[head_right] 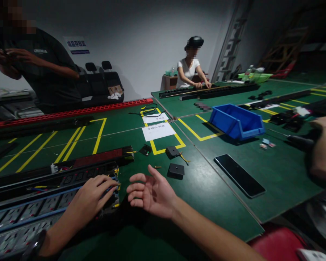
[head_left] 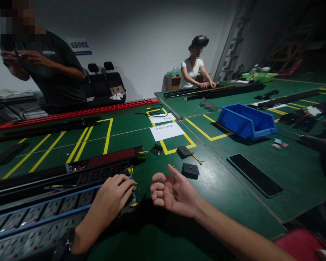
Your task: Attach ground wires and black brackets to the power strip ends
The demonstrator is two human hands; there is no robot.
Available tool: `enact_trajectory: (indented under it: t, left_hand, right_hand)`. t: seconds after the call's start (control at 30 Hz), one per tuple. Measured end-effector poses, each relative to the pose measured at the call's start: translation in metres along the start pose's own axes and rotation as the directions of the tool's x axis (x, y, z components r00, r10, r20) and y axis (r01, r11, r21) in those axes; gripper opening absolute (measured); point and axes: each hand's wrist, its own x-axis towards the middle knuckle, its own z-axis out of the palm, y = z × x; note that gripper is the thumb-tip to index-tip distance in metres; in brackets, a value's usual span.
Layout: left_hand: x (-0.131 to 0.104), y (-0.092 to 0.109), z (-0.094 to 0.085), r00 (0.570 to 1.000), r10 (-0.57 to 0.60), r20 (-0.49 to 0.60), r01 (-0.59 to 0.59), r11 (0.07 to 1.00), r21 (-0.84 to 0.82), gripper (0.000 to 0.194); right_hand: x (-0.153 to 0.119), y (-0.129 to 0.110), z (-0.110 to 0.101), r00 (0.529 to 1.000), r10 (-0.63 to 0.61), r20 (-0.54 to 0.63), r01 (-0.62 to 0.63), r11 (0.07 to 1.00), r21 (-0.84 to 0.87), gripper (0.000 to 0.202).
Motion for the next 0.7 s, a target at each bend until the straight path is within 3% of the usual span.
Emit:
enact_trajectory:
  t: [0.4, 0.5, 0.7]
  left_hand:
    - [0.003, -0.002, -0.005, 1.0, 0.013, -0.005, -0.013, 0.999, -0.033, 0.027]
    - [0.004, -0.004, -0.009, 0.998, 0.036, 0.042, -0.034, 0.998, -0.044, 0.025]
    - [0.006, -0.008, -0.013, 0.991, 0.081, 0.11, -0.094, 0.988, 0.12, 0.023]
  right_hand:
    - [-0.003, -0.001, 0.005, 0.999, -0.03, -0.044, 0.029, 0.999, -0.02, 0.05]
    - [-0.004, -0.001, 0.005, 0.999, -0.028, -0.047, 0.027, 0.999, -0.028, 0.05]
    - [-0.003, 0.0, 0.005, 0.999, -0.031, -0.009, 0.031, 0.999, -0.032, 0.05]
